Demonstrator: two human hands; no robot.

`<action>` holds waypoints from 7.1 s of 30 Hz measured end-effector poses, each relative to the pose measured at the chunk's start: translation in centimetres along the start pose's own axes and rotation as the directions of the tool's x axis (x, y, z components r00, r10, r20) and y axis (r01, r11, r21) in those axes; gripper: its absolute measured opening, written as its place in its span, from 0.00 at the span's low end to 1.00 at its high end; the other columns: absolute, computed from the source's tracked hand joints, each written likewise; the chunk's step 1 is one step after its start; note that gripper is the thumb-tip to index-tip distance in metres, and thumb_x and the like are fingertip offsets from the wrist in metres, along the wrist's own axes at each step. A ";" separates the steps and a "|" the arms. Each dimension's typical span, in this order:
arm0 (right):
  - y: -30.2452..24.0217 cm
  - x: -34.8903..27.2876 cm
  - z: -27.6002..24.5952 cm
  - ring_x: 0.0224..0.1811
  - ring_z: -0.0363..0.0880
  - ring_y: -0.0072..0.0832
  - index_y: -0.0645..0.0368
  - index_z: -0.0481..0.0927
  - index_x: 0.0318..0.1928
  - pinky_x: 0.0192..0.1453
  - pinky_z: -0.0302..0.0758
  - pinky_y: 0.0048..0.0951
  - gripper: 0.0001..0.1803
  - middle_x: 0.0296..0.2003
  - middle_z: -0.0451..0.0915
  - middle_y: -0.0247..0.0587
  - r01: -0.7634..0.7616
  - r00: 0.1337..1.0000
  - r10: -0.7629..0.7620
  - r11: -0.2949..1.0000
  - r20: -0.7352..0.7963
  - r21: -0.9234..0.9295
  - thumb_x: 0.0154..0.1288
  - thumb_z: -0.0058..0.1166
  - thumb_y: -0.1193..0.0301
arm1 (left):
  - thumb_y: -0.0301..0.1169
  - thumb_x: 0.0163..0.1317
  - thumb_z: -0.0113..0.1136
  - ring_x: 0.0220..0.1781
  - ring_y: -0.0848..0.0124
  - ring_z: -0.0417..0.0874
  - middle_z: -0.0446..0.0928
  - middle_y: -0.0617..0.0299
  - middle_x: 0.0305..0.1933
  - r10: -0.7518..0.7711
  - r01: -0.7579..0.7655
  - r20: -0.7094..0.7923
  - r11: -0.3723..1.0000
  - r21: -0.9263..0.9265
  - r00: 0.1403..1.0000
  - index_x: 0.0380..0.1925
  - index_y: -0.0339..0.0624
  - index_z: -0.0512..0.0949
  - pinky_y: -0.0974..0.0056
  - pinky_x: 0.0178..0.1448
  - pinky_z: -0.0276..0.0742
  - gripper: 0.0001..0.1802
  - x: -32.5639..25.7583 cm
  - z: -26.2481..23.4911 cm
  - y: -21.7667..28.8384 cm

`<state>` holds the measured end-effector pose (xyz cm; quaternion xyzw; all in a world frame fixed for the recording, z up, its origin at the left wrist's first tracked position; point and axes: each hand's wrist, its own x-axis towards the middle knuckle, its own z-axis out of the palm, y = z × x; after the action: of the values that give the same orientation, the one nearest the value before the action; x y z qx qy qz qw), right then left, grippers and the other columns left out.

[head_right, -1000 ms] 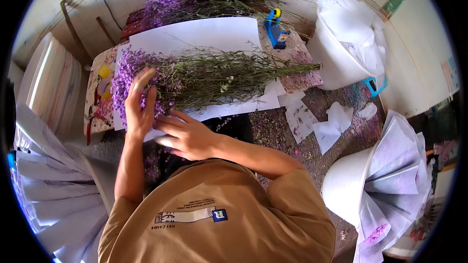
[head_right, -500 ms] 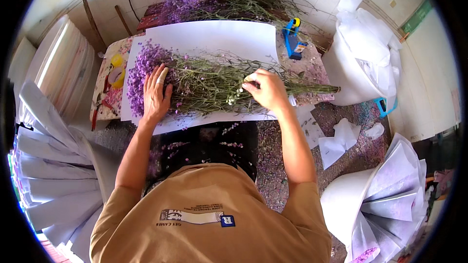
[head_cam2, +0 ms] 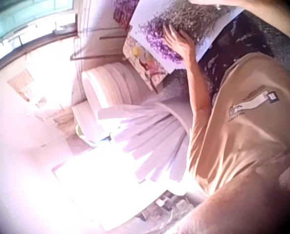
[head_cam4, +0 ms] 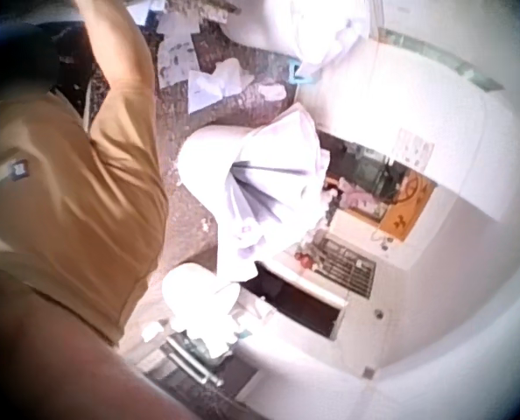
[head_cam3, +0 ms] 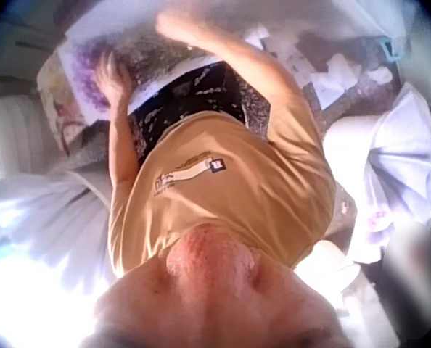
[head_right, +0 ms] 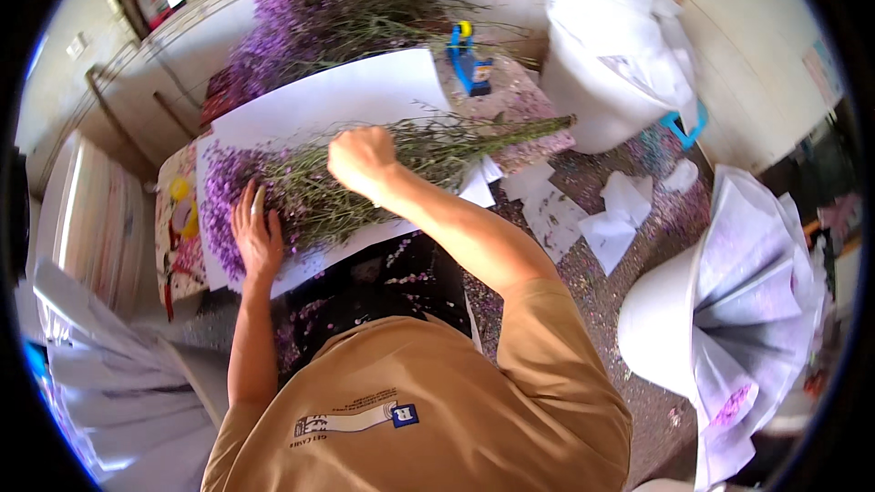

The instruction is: The person bundles a bunch of purple flowers by hand, wraps them in white paper, secures the paper with tape, and then uses shears to trim the ends of the stems.

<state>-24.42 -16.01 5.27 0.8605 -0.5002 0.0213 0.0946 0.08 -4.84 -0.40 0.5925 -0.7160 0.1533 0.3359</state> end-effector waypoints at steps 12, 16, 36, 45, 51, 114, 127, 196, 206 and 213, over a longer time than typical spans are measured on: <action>-0.5 -0.2 -2.6 0.17 0.71 0.21 0.54 0.79 0.18 0.16 0.69 0.30 0.15 0.15 0.76 0.31 0.101 0.994 -0.101 0.995 -0.030 -0.011 0.64 0.59 0.70 | 0.33 0.75 0.49 0.76 0.52 0.67 0.68 0.51 0.75 -0.014 0.012 0.032 0.999 0.050 0.999 0.69 0.43 0.72 0.43 0.81 0.52 0.24 -1.0 0.5 -0.2; -0.1 -0.3 -2.3 0.13 0.67 0.22 0.53 0.79 0.16 0.18 0.71 0.33 0.25 0.13 0.74 0.31 0.133 0.990 -0.131 0.990 -0.055 0.047 0.70 0.59 0.55 | 0.35 0.75 0.48 0.75 0.51 0.68 0.69 0.50 0.74 -0.002 0.000 0.038 0.998 0.056 0.999 0.69 0.42 0.71 0.43 0.80 0.53 0.24 -0.8 0.8 -0.2; 2.4 -0.3 -0.9 0.29 0.88 0.36 0.60 0.83 0.31 0.34 0.84 0.41 0.09 0.25 0.86 0.46 0.104 0.992 -0.064 0.901 -0.108 0.421 0.68 0.61 0.70 | 0.30 0.66 0.59 0.72 0.49 0.71 0.71 0.49 0.72 -0.009 0.010 -0.024 1.000 0.002 1.000 0.65 0.42 0.73 0.43 0.77 0.58 0.27 -0.9 0.4 -0.1; 1.3 -0.6 -1.5 0.22 0.85 0.36 0.63 0.83 0.30 0.26 0.82 0.39 0.16 0.20 0.83 0.46 0.144 0.982 -0.101 0.948 -0.162 0.284 0.74 0.58 0.64 | 0.31 0.68 0.57 0.73 0.50 0.69 0.69 0.49 0.73 -0.058 0.057 -0.027 0.998 -0.026 0.998 0.67 0.42 0.71 0.43 0.77 0.58 0.27 -1.4 -0.1 -0.1; 0.9 -1.2 -2.3 0.22 0.84 0.31 0.60 0.82 0.27 0.23 0.81 0.36 0.11 0.20 0.83 0.44 0.081 0.987 -0.056 0.983 -0.153 0.163 0.70 0.53 0.74 | 0.30 0.68 0.57 0.74 0.50 0.69 0.68 0.49 0.73 -0.054 0.053 -0.035 0.998 -0.034 0.998 0.68 0.42 0.69 0.42 0.77 0.58 0.28 -1.6 -0.1 -0.1; 9.5 -11.0 2.4 0.64 0.76 0.48 0.63 0.77 0.64 0.68 0.70 0.45 0.22 0.61 0.78 0.54 0.069 0.718 0.407 0.766 -0.565 0.639 0.74 0.58 0.66 | 0.25 0.60 0.67 0.60 0.53 0.82 0.82 0.51 0.56 0.355 -0.221 0.065 0.704 -0.675 0.933 0.55 0.41 0.81 0.47 0.65 0.75 0.21 4.1 -8.7 8.0; -12.6 13.3 -6.0 0.28 0.60 0.26 0.64 0.65 0.23 0.34 0.64 0.38 0.44 0.19 0.63 0.36 0.050 0.996 0.031 0.596 -0.085 0.801 0.75 0.37 0.31 | 0.48 0.69 0.66 0.62 0.52 0.82 0.76 0.41 0.65 -0.106 0.657 0.907 -0.656 -0.372 0.408 0.75 0.34 0.57 0.51 0.66 0.79 0.45 -14.7 -6.1 -2.4; -19.9 14.4 1.3 0.59 0.80 0.49 0.60 0.78 0.59 0.64 0.75 0.45 0.46 0.56 0.80 0.51 0.292 0.680 -0.660 0.642 0.318 0.709 0.35 0.83 0.63 | 0.37 0.48 0.59 0.52 0.64 0.76 0.80 0.62 0.43 0.055 0.016 0.207 0.944 -0.330 0.977 0.26 0.42 0.85 0.60 0.54 0.74 0.12 -12.9 -2.0 -3.8; -19.2 15.2 2.2 0.56 0.80 0.35 0.62 0.75 0.60 0.64 0.75 0.38 0.48 0.53 0.82 0.43 0.158 0.644 -0.650 0.629 0.403 0.761 0.35 0.86 0.66 | 0.35 0.51 0.58 0.53 0.65 0.78 0.82 0.64 0.45 0.107 -0.038 0.231 0.957 -0.287 0.967 0.31 0.42 0.86 0.59 0.59 0.73 0.13 -12.9 -1.8 -5.4; -20.6 16.1 1.1 0.53 0.80 0.28 0.62 0.76 0.60 0.63 0.76 0.34 0.45 0.52 0.84 0.40 -0.027 0.584 -0.647 0.588 0.491 0.808 0.37 0.85 0.69 | 0.36 0.53 0.57 0.60 0.64 0.77 0.83 0.63 0.50 0.194 -0.049 0.356 0.925 -0.377 0.914 0.33 0.42 0.86 0.58 0.66 0.70 0.14 -12.7 -3.1 -8.3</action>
<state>1.37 -20.11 3.39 0.8254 -0.2568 -0.1515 -0.4794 9.79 4.43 -8.06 0.4929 -0.8199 -0.0796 0.2803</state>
